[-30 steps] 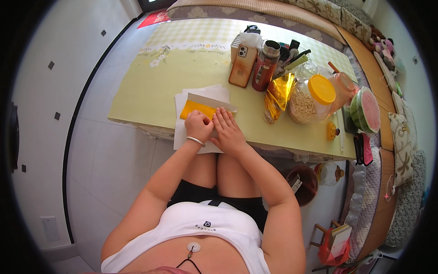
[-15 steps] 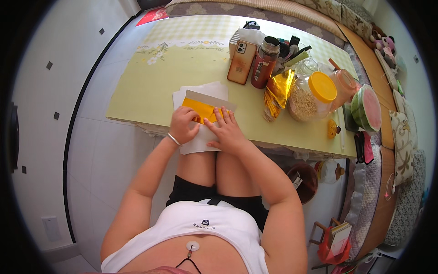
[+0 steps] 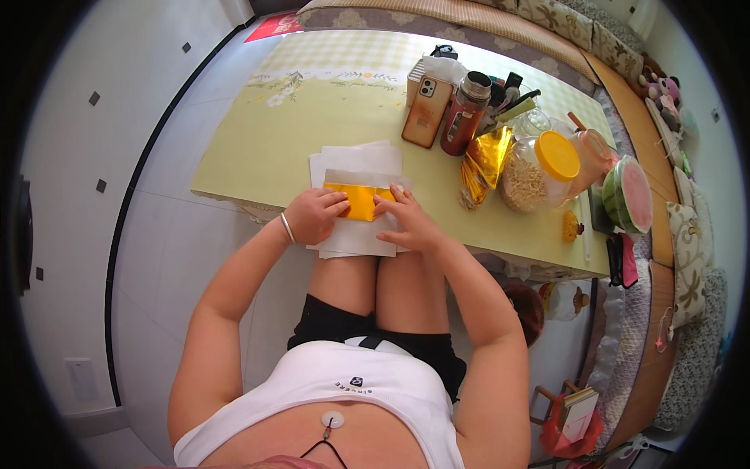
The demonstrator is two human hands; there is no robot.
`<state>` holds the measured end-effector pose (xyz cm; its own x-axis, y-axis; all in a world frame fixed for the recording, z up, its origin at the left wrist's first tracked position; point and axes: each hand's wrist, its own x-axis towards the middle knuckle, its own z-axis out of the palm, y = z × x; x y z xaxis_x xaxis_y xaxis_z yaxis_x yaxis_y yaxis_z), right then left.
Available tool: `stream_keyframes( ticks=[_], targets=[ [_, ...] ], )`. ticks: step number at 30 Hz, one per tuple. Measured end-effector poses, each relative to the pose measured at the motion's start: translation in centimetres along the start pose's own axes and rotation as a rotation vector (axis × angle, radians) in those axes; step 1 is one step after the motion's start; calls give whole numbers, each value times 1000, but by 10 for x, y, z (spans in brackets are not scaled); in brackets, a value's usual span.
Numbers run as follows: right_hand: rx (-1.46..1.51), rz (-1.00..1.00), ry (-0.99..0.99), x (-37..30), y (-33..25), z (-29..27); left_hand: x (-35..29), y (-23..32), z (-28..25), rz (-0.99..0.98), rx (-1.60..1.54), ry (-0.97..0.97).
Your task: The person sits on the floor and folds multiple sheets of yellow paper into smaller rectangular shapes. They handle the sheets one by one, folding them in half and then again to create a compact stack.
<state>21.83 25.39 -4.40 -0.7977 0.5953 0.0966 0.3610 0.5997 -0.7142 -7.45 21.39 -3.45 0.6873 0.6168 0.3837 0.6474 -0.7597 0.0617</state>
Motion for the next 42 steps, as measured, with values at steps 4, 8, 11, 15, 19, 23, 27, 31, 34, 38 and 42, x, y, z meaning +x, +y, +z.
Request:
stream_keyframes(
  ticks=[4,8,11,15,19,23,27,31,34,38,42],
  targets=[
    [82,11,41,-1,11,-3,-3,23,2,-19,26,24],
    [-117,8,126,6,5,0,-12,26,17,-28,107,172],
    [-168,-19,256,15,-6,22,-13,26,25,-54,51,261],
    [-284,-91,484,21,-37,55,-10,29,19,-218,-207,260],
    [-388,28,662,31,-38,79,-13,6,14,-402,-334,304],
    [-348,55,715,35,-39,83,-18,-16,22,-556,-373,281],
    [-357,75,729,37,-38,84,-10,-18,28,-622,-312,217],
    [-362,101,722,39,-44,80,-3,-14,26,-666,-287,193],
    [-422,81,727,42,-45,80,-2,-14,27,-681,-275,200],
    [-491,80,699,43,-43,83,-1,-15,28,-688,-277,210],
    [-598,108,664,47,-38,91,2,-9,26,-651,-147,219]
  ],
)
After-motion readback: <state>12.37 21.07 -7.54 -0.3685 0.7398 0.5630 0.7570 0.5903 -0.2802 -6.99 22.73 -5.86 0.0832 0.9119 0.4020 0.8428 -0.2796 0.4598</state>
